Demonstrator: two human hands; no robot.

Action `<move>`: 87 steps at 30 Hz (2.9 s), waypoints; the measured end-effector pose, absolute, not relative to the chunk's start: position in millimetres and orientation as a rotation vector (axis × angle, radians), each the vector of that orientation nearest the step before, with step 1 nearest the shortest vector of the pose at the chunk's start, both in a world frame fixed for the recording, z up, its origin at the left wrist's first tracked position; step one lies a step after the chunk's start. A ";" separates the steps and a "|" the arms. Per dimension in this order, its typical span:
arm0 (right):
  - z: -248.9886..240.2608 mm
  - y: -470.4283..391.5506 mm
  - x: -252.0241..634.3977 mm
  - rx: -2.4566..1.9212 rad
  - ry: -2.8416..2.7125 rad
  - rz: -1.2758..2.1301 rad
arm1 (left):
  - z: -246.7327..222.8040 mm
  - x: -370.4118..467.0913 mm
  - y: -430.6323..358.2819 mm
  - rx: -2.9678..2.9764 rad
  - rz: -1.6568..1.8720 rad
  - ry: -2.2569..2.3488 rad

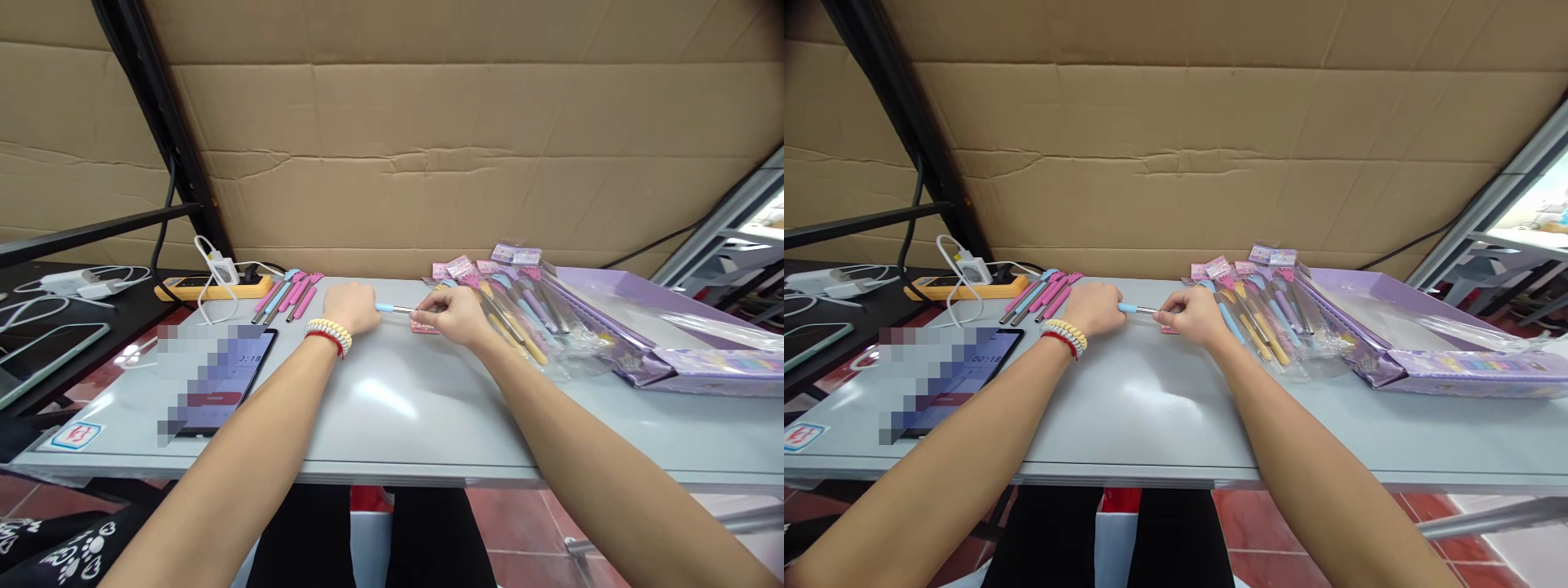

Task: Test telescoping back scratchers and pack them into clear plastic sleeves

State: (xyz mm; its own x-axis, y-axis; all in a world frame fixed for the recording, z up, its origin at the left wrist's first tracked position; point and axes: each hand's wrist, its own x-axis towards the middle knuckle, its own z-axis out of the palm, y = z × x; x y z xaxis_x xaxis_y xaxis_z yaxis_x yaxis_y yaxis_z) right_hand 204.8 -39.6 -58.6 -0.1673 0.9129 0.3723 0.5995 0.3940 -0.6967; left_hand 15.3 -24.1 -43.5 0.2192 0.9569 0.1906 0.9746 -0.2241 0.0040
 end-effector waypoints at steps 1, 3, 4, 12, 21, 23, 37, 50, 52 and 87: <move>-58.8 -38.1 207.4 -1.299 -1.874 0.523 | -44.7 15.3 -24.3 -2.378 -0.266 -1.866; -59.5 -34.9 213.9 -1.311 -1.857 0.578 | -47.2 15.4 -24.4 -2.419 -0.366 -1.820; -59.9 -33.4 217.4 -1.322 -1.832 0.612 | -48.5 15.2 -24.1 -2.444 -0.424 -1.787; -54.0 -28.6 231.8 -1.038 -1.274 0.946 | -56.0 10.2 -20.6 -2.648 -0.641 -1.582; -66.3 -31.0 207.7 -0.847 -1.302 1.275 | -59.4 29.7 -31.2 -2.808 -0.892 -1.389; -72.3 -30.0 203.6 -0.909 -1.387 1.336 | -62.1 32.5 -30.9 -2.818 -0.932 -1.367; -77.0 -28.0 200.8 -0.968 -1.392 1.342 | -69.8 31.9 -27.2 -2.874 -0.757 -1.486; -85.6 -19.0 203.7 -1.077 -1.490 1.164 | -62.0 45.5 -30.5 -2.731 -0.273 -1.444; -87.7 -17.9 203.4 -1.099 -1.491 1.153 | -63.1 49.4 -31.5 -2.662 -0.187 -1.422; -75.3 -22.5 202.2 -1.093 -1.322 1.013 | -79.0 0.6 -25.5 -1.975 -0.325 -2.194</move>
State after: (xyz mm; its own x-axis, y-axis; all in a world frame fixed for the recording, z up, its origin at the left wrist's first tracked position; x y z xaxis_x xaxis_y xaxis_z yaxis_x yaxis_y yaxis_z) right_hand 202.2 -22.5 -75.3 0.0153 0.9771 0.2122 0.0488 0.2113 -0.9762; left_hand 0.6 -25.5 -79.0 -0.1071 0.9568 0.2705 0.9941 0.0980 0.0471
